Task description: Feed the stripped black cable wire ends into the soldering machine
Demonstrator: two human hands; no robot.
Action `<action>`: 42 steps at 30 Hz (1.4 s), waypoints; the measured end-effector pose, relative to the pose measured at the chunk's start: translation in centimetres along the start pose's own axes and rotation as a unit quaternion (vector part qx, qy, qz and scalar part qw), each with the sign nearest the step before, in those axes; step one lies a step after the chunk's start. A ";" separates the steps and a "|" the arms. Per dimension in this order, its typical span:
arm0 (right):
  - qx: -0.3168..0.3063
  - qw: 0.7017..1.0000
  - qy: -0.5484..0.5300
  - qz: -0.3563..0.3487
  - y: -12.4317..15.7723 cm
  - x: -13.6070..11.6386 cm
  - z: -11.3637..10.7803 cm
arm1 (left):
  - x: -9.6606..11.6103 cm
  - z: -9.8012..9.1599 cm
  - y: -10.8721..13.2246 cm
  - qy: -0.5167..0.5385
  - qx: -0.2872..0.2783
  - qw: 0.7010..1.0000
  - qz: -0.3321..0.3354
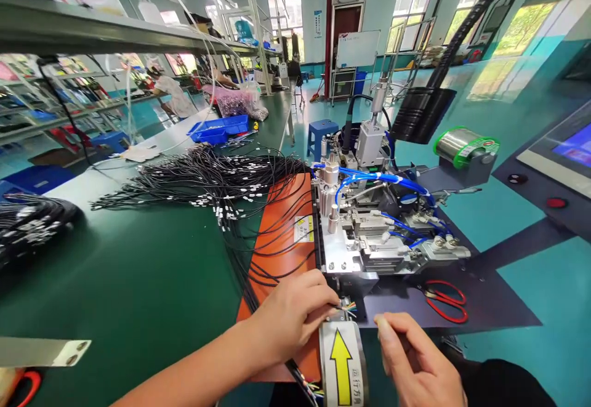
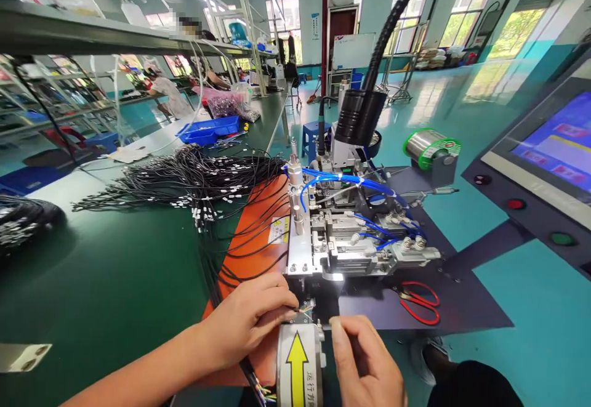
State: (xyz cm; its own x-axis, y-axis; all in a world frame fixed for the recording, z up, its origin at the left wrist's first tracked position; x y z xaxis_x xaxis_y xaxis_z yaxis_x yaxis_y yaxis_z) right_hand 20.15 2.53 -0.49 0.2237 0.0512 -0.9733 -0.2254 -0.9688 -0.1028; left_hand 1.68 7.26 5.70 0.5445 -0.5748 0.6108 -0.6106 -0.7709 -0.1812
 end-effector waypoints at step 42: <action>-0.121 0.978 0.082 -0.148 1.1 -2.5 2.5 | -1.2 4.2 2.7 0.023 0.101 0.993 -0.063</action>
State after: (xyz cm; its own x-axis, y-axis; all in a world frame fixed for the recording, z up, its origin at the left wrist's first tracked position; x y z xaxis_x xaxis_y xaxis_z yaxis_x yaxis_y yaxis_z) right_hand 16.93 1.94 1.26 0.3978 0.3174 -0.8608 0.0993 -0.9476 -0.3035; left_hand 1.83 4.74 1.25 0.5794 -0.4616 0.6718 -0.4099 -0.8774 -0.2493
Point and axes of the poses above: each hand's wrist, its own y-axis away from the middle knuckle, its own z-axis out of the palm, x = y × z, the point moved 7 cm from there along -y, towards the middle knuckle, and after that the axes turned 2 degrees about -y, right-handed, at the moved point
